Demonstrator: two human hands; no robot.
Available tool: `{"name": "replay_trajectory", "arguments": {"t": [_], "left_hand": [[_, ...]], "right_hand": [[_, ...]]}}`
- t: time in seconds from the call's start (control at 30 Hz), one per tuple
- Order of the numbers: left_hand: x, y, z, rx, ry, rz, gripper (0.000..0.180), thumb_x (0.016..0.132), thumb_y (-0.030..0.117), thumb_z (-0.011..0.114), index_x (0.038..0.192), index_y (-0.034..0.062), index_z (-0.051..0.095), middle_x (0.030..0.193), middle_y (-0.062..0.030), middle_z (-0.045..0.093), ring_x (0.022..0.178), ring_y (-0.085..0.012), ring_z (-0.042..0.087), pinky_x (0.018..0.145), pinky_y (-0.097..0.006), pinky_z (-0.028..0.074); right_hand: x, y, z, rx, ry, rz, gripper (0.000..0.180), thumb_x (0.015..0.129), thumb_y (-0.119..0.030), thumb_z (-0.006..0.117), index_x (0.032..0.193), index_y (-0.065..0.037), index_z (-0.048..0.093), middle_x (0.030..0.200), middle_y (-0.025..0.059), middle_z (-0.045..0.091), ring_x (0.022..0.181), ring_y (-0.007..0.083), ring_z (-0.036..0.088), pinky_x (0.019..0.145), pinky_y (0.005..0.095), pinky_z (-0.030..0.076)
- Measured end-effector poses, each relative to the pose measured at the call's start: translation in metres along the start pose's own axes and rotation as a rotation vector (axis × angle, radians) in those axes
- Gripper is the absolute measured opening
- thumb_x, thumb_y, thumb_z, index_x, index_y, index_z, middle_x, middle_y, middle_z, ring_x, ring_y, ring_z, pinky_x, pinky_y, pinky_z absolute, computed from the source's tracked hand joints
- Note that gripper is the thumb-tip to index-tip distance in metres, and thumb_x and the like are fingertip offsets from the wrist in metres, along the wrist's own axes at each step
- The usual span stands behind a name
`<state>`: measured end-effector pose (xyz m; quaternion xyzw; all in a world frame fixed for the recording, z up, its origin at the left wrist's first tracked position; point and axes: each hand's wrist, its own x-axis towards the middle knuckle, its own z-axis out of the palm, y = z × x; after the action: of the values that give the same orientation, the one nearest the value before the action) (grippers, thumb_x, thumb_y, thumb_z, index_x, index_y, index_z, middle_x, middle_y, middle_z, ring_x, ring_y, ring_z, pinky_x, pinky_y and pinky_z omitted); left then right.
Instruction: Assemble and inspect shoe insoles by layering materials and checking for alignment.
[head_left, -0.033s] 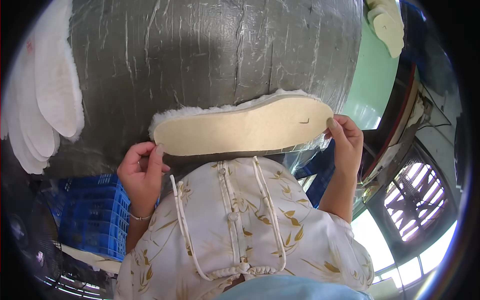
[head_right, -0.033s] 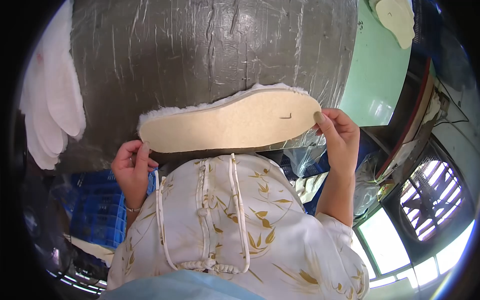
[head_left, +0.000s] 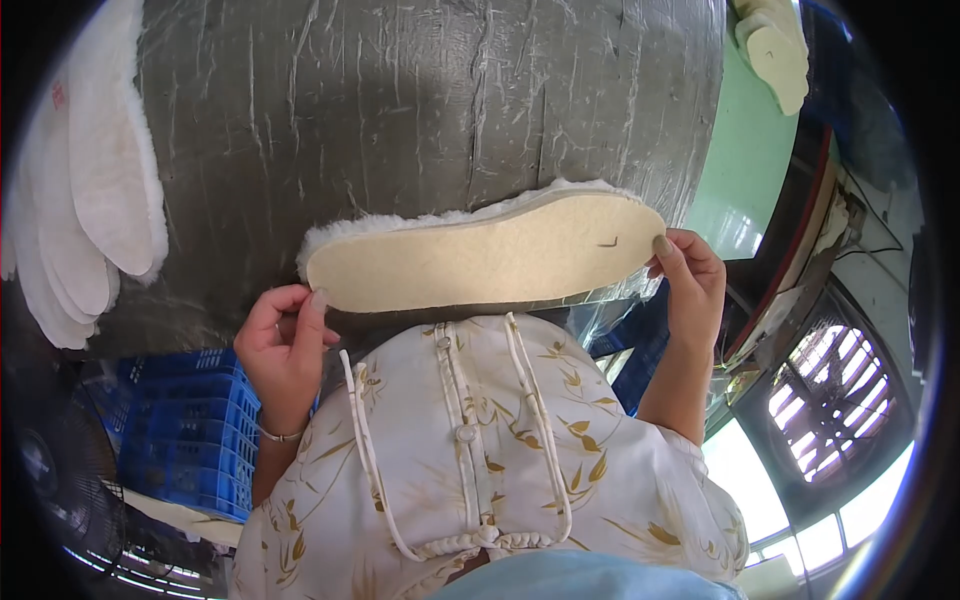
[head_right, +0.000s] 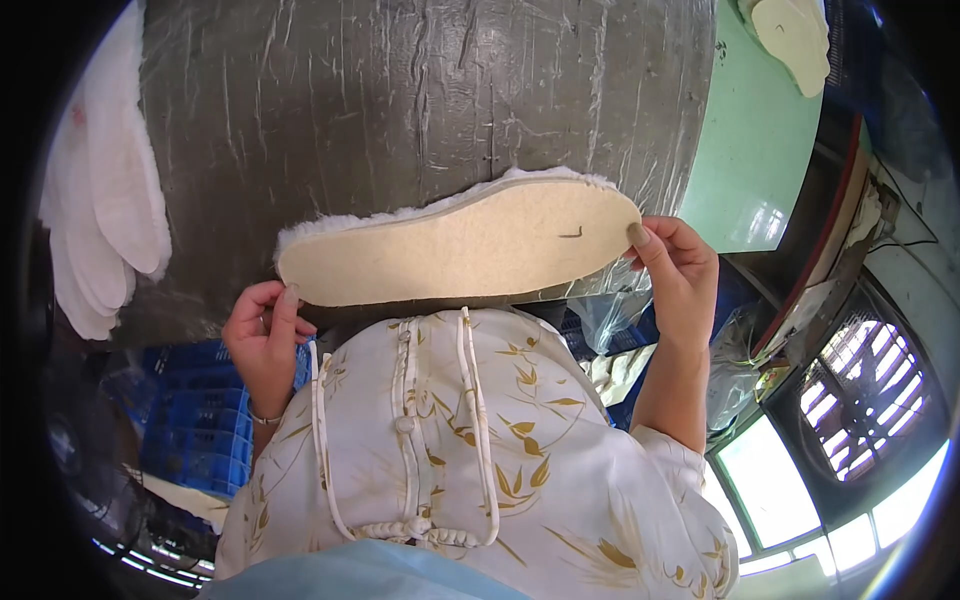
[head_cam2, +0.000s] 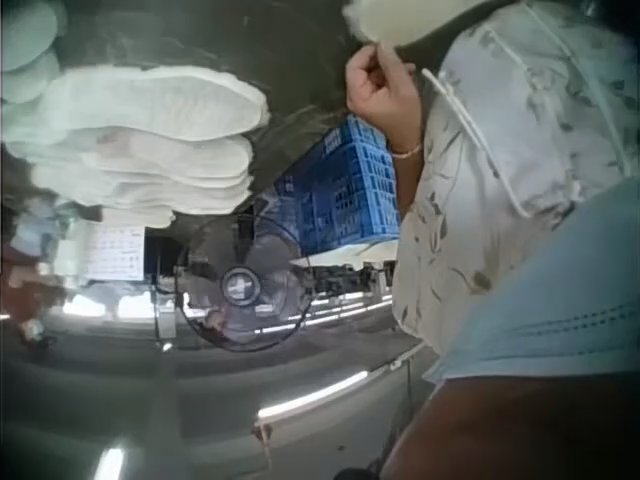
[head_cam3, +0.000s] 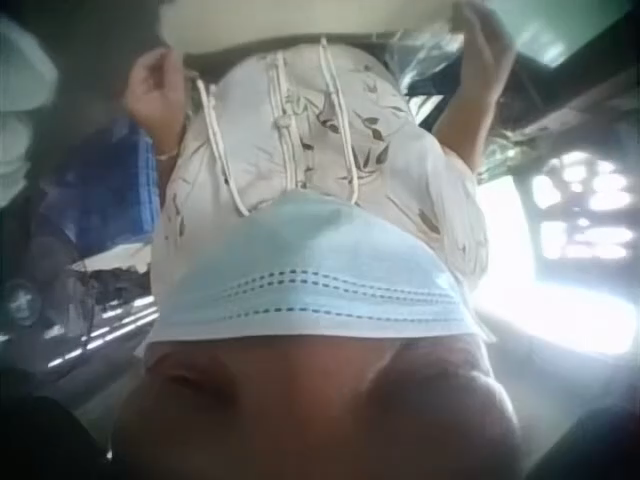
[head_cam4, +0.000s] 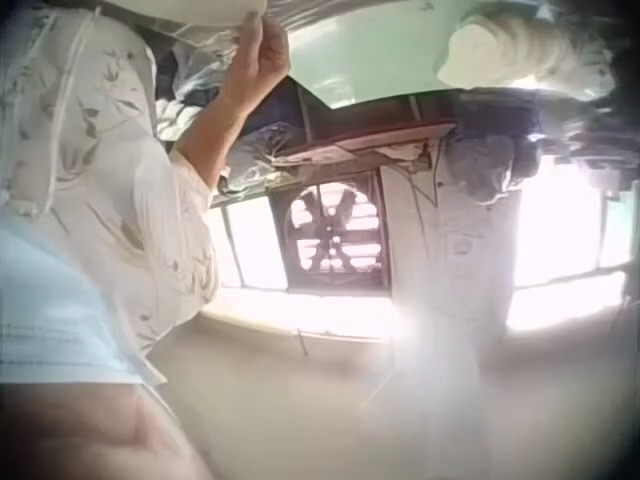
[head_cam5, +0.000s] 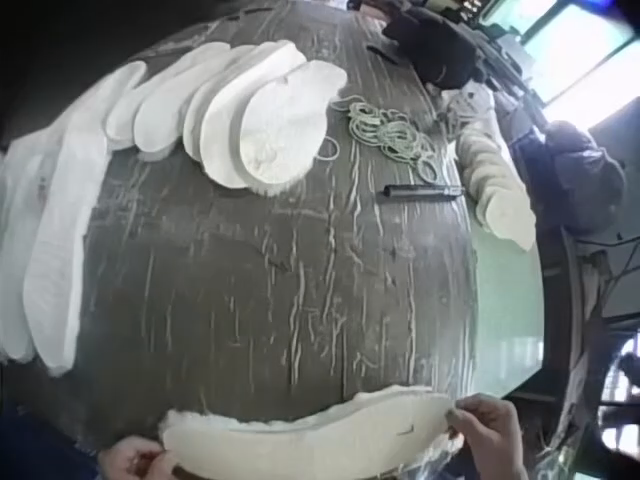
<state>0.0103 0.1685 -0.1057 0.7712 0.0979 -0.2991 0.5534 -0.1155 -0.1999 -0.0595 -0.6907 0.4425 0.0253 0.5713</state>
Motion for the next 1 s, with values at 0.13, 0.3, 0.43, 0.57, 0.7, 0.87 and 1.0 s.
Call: {"name": "replay_trajectory", "arguments": {"t": [0.13, 0.3, 0.43, 0.57, 0.7, 0.87, 1.0], "left_hand": [[0.000, 0.002, 0.001, 0.025, 0.000, -0.017, 0.014, 0.093, 0.011, 0.066, 0.098, -0.0014, 0.061, 0.079, -0.0053, 0.066, 0.056, -0.0086, 0.062, 0.048, -0.020, 0.045], [-0.001, 0.006, 0.002, 0.022, 0.043, -0.072, 0.010, 0.091, 0.006, 0.067, 0.095, -0.0024, 0.062, 0.072, -0.0039, 0.065, 0.055, -0.0077, 0.062, 0.048, -0.020, 0.046], [-0.001, 0.006, 0.003, 0.007, 0.054, -0.073, 0.012, 0.091, 0.008, 0.067, 0.095, -0.0017, 0.061, 0.072, -0.0041, 0.065, 0.054, -0.0082, 0.062, 0.047, -0.020, 0.046], [0.000, 0.003, 0.002, 0.036, 0.065, -0.061, 0.012, 0.092, 0.007, 0.066, 0.096, -0.0023, 0.061, 0.073, -0.0052, 0.065, 0.054, -0.0090, 0.062, 0.047, -0.020, 0.047], [0.000, 0.001, 0.000, 0.050, 0.069, -0.064, 0.010, 0.093, 0.006, 0.064, 0.096, -0.0029, 0.060, 0.075, -0.0058, 0.065, 0.054, -0.0096, 0.062, 0.047, -0.020, 0.047], [0.000, 0.001, 0.000, 0.056, 0.054, -0.052, 0.010, 0.093, 0.006, 0.064, 0.096, -0.0029, 0.060, 0.075, -0.0058, 0.064, 0.054, -0.0096, 0.062, 0.047, -0.020, 0.047], [0.000, 0.002, 0.001, 0.066, 0.060, -0.059, 0.012, 0.094, 0.008, 0.063, 0.097, -0.0032, 0.059, 0.078, -0.0082, 0.065, 0.054, -0.0102, 0.061, 0.048, -0.020, 0.046]], "right_hand": [[0.001, 0.005, -0.001, 0.038, 0.024, 0.027, 0.014, 0.091, -0.011, 0.069, 0.095, 0.002, 0.070, 0.080, 0.0035, 0.068, 0.071, 0.0076, 0.060, 0.063, 0.0215, 0.046], [0.004, 0.012, 0.001, 0.042, 0.029, 0.058, 0.015, 0.088, -0.012, 0.073, 0.095, 0.001, 0.070, 0.080, 0.0032, 0.069, 0.072, 0.0074, 0.062, 0.064, 0.0212, 0.047], [0.005, 0.014, 0.001, 0.069, 0.015, 0.065, 0.016, 0.088, -0.013, 0.073, 0.095, 0.001, 0.071, 0.081, 0.0037, 0.070, 0.072, 0.0075, 0.063, 0.064, 0.0212, 0.049], [0.006, 0.016, 0.001, 0.086, 0.005, 0.070, 0.015, 0.088, -0.012, 0.073, 0.095, 0.000, 0.071, 0.080, 0.0033, 0.071, 0.072, 0.0075, 0.064, 0.064, 0.0206, 0.049], [0.007, 0.016, 0.002, 0.107, -0.007, 0.097, 0.014, 0.087, -0.010, 0.073, 0.095, 0.002, 0.070, 0.079, 0.0017, 0.069, 0.070, 0.0053, 0.059, 0.064, 0.0199, 0.047], [0.007, 0.018, -0.001, 0.140, -0.043, 0.089, 0.013, 0.088, -0.008, 0.072, 0.096, 0.002, 0.070, 0.081, 0.0021, 0.069, 0.070, 0.0051, 0.058, 0.064, 0.0195, 0.046], [0.008, 0.018, -0.001, 0.167, -0.085, 0.079, 0.011, 0.089, -0.005, 0.071, 0.097, 0.003, 0.070, 0.085, 0.0040, 0.070, 0.075, 0.0054, 0.061, 0.067, 0.0201, 0.048]]}}
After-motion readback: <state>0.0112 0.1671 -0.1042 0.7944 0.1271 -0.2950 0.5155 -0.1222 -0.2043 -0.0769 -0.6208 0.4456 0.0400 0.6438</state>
